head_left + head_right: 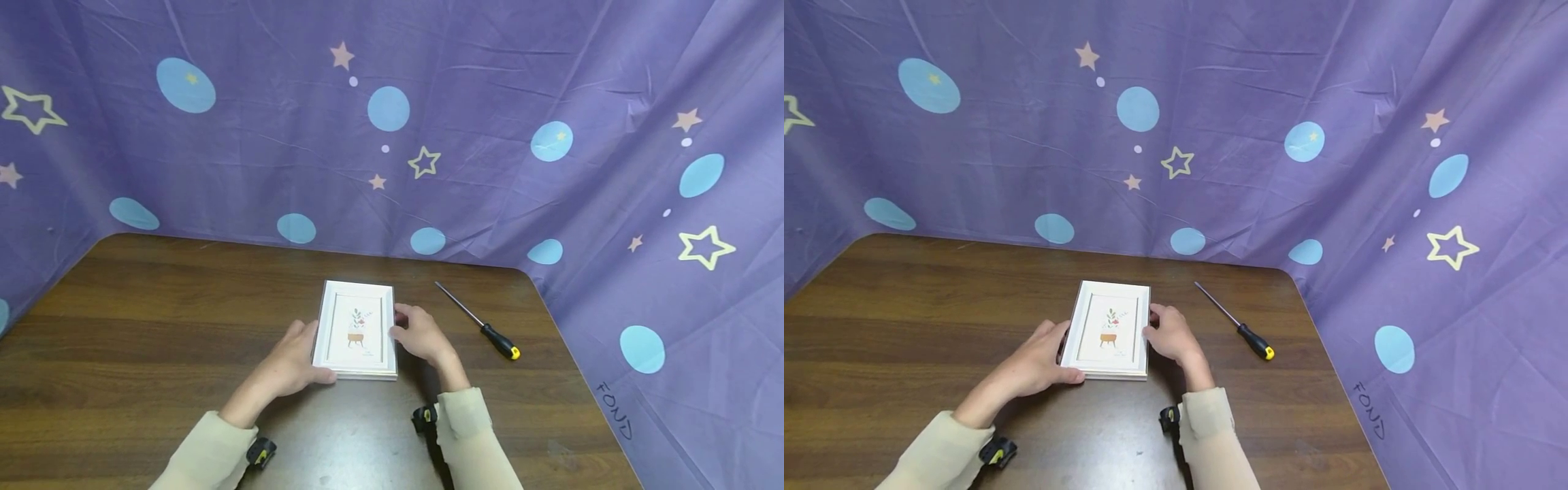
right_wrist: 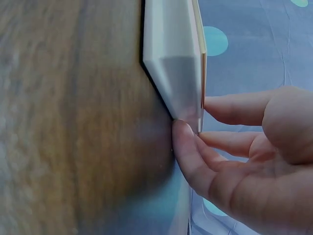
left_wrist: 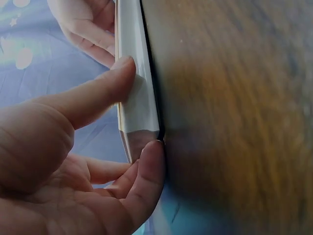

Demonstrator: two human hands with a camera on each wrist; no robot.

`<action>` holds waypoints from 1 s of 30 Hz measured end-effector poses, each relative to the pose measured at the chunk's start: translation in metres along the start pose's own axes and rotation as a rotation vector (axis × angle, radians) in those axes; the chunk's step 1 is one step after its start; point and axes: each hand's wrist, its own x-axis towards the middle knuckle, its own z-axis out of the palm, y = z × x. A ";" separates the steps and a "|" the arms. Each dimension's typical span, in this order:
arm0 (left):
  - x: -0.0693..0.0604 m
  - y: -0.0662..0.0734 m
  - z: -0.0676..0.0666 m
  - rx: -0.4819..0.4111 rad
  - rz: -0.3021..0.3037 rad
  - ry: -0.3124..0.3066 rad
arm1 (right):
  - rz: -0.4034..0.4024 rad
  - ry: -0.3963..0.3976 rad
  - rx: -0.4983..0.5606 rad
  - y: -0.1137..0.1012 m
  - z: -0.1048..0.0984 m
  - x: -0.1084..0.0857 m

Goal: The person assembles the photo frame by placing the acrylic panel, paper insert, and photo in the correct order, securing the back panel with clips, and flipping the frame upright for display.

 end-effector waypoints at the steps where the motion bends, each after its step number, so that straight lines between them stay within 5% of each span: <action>1: 0.000 -0.001 -0.001 0.000 0.007 0.001 | 0.001 -0.001 0.007 0.000 0.000 0.000; 30: 0.005 -0.007 -0.007 -0.009 0.031 -0.009 | 0.023 0.002 0.065 0.001 0.002 0.002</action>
